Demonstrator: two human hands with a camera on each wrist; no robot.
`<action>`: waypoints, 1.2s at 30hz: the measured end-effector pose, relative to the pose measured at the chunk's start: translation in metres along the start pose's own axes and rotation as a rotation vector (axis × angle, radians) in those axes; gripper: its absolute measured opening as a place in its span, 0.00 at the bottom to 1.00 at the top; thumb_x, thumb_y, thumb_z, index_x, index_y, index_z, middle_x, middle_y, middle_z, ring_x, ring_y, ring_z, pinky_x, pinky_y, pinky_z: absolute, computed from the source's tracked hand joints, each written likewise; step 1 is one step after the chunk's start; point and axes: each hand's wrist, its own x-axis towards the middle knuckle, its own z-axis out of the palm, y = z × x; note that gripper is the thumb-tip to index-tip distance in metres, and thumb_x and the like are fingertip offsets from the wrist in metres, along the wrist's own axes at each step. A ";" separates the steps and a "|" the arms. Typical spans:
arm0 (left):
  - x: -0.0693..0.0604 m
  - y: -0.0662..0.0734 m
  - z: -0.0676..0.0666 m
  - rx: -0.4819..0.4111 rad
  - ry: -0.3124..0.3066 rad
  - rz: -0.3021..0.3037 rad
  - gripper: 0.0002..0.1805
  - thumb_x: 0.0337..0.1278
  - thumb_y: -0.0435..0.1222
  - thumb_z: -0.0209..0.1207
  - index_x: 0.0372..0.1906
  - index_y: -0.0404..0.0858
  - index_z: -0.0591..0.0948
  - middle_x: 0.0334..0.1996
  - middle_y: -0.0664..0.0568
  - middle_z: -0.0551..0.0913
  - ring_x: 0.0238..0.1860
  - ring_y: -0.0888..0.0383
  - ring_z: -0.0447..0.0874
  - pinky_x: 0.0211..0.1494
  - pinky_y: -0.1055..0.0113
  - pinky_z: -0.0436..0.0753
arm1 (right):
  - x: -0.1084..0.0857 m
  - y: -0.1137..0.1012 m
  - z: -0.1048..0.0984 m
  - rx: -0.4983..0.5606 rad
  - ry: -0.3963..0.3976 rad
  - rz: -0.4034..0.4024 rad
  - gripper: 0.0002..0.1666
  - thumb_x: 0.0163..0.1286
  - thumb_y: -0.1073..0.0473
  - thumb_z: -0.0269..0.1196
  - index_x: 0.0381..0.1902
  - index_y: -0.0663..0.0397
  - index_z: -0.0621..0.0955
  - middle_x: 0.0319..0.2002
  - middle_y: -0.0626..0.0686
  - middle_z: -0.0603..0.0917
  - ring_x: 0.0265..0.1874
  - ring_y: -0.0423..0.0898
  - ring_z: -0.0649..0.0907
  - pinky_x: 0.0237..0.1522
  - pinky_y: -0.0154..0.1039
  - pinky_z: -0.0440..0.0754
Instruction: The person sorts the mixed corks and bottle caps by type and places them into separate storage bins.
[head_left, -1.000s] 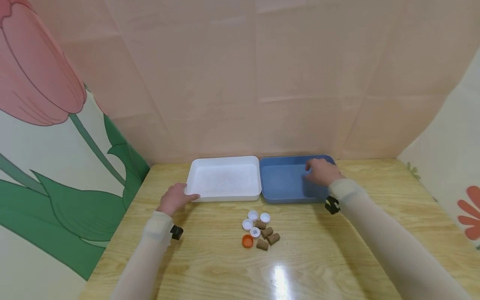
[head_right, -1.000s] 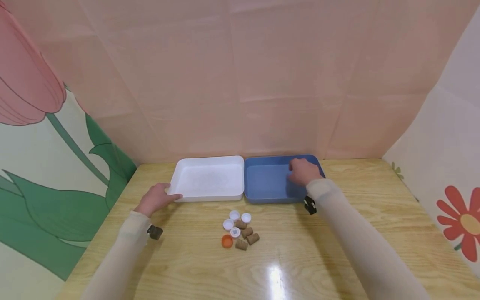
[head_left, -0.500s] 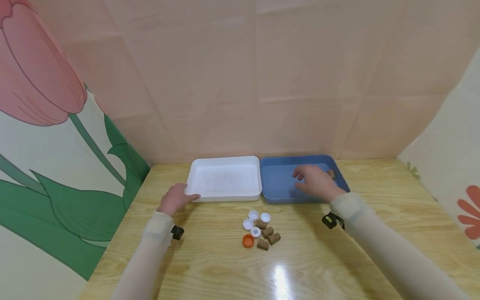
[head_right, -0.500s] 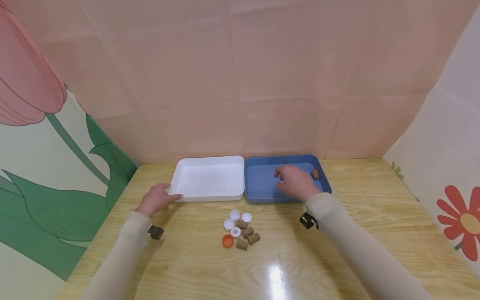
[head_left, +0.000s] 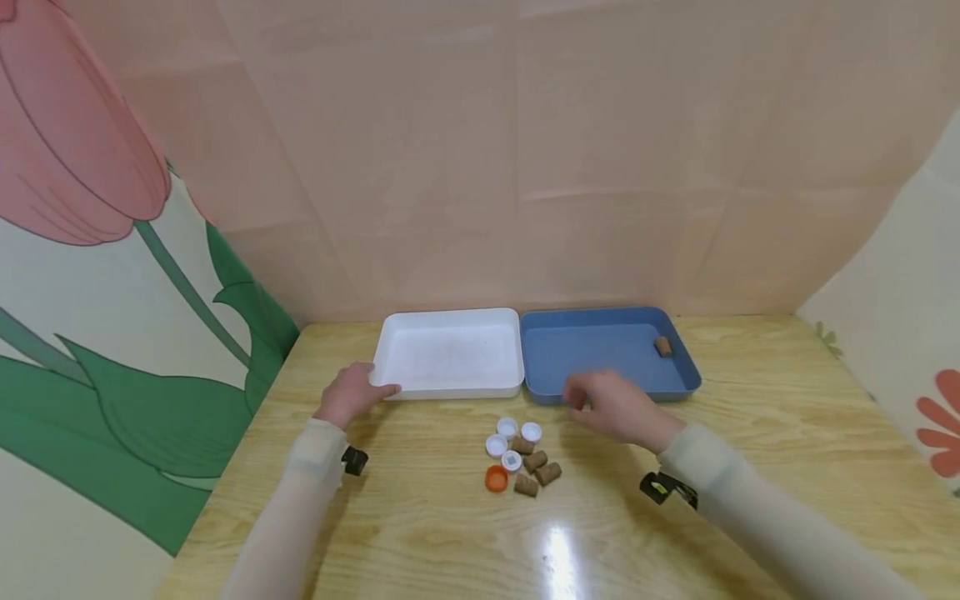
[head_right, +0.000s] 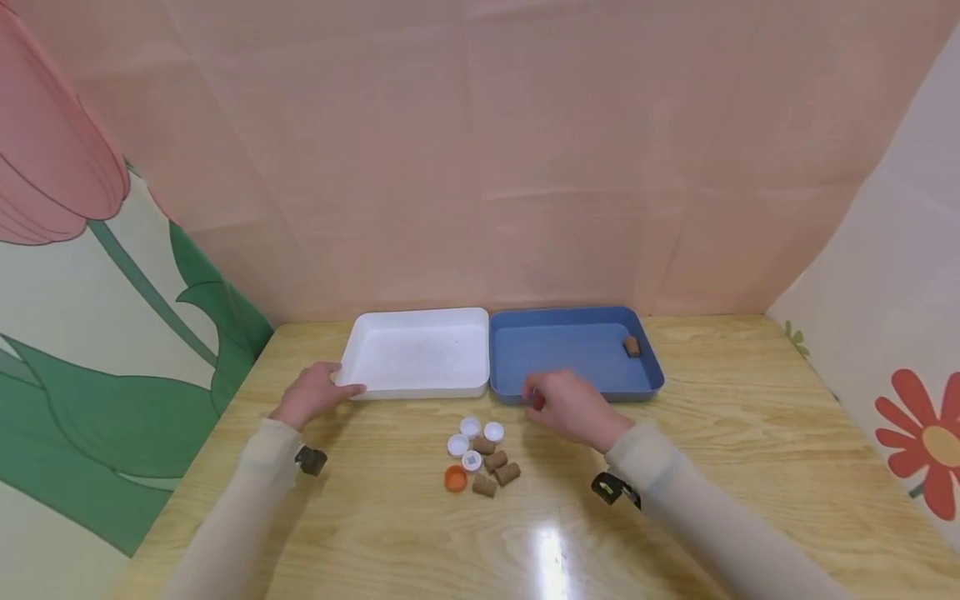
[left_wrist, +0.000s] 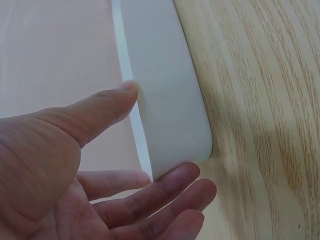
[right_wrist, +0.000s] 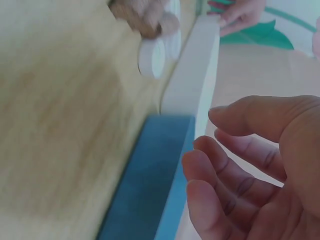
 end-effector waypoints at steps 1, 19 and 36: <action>0.000 0.000 -0.001 0.002 0.002 0.000 0.34 0.60 0.51 0.65 0.61 0.29 0.77 0.54 0.38 0.82 0.43 0.49 0.78 0.50 0.51 0.78 | -0.001 -0.002 0.002 0.007 -0.011 -0.008 0.06 0.61 0.64 0.69 0.31 0.47 0.82 0.27 0.40 0.81 0.27 0.35 0.78 0.30 0.35 0.77; 0.003 -0.002 0.001 0.011 0.002 0.002 0.35 0.59 0.52 0.66 0.61 0.29 0.77 0.55 0.37 0.82 0.44 0.48 0.78 0.51 0.49 0.78 | -0.019 -0.020 0.034 0.047 -0.182 -0.067 0.09 0.58 0.55 0.73 0.30 0.42 0.81 0.30 0.41 0.81 0.31 0.41 0.79 0.34 0.35 0.77; 0.001 -0.001 0.001 -0.007 0.000 0.000 0.31 0.60 0.50 0.65 0.58 0.29 0.79 0.49 0.41 0.84 0.40 0.50 0.77 0.48 0.51 0.78 | -0.022 -0.024 0.043 0.023 -0.208 -0.092 0.13 0.53 0.59 0.74 0.30 0.40 0.79 0.31 0.39 0.79 0.31 0.38 0.77 0.32 0.34 0.76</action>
